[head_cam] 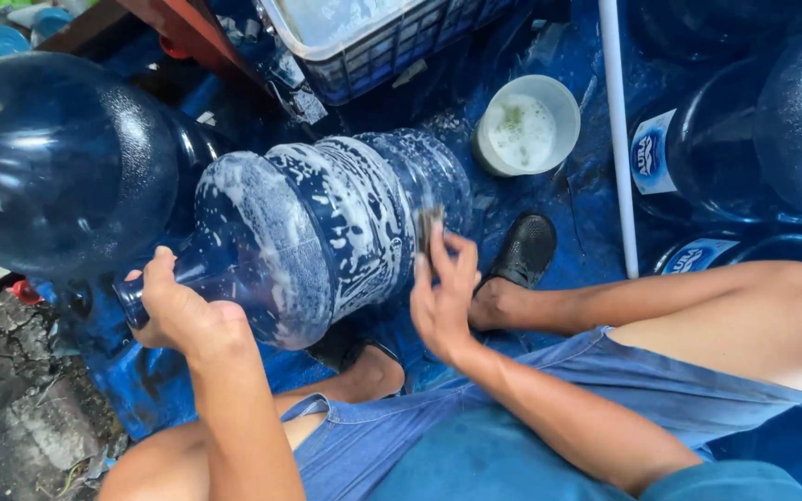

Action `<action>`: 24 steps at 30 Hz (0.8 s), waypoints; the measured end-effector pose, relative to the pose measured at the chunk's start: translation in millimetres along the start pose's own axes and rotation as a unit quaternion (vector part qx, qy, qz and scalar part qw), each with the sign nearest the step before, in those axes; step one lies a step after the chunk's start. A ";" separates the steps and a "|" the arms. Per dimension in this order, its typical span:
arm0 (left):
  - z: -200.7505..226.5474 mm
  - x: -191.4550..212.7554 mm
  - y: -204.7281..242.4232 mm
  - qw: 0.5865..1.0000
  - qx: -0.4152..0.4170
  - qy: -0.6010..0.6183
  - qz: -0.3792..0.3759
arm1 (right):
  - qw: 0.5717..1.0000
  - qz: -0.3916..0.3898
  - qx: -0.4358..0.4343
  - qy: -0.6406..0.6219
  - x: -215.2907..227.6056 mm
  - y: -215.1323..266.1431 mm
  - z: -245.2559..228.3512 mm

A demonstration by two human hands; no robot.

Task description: Scrubbing the exterior of large plastic water jugs with a sponge and soapy water to clean them.

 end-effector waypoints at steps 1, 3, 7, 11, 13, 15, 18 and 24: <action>-0.3 0.5 -5.2 1.000 -0.001 0.003 -0.001 | 1.000 0.001 0.002 -0.001 -1.3 -0.8 7.3; -5.5 5.4 -13.9 1.000 0.007 0.014 -0.021 | 0.997 0.001 0.075 0.025 0.7 6.2 13.2; -12.3 0.5 -20.9 0.994 -0.033 0.061 -0.084 | 0.987 -0.018 0.119 0.109 -17.3 -77.0 22.3; -9.9 -18.5 -21.4 0.965 -0.119 0.034 -0.232 | 0.983 -0.135 0.013 0.123 -47.7 -125.8 57.7; 1.5 -16.6 -13.5 0.966 -0.128 0.032 -0.223 | 0.984 -0.147 -0.014 0.097 -34.9 -107.5 44.8; 14.2 -6.3 3.0 0.985 -0.056 0.038 -0.161 | 0.992 -0.095 0.059 0.064 0.5 -68.8 6.9; 7.1 -3.1 -10.9 0.991 -0.025 0.033 -0.123 | 0.989 -0.083 0.122 0.029 19.5 -10.2 30.0; 7.9 -10.8 -12.7 0.982 -0.065 0.008 -0.176 | 0.997 -0.066 0.032 -0.018 9.0 -69.5 63.0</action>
Point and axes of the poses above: each hand's wrist, its own y-axis away from the middle knuckle, its own x-axis out of the back of the hand, z = x × y, the point moved 7 cm from there along -y, towards the middle knuckle, and after that the axes turned 5 degrees about -y, right-handed, at the moved point
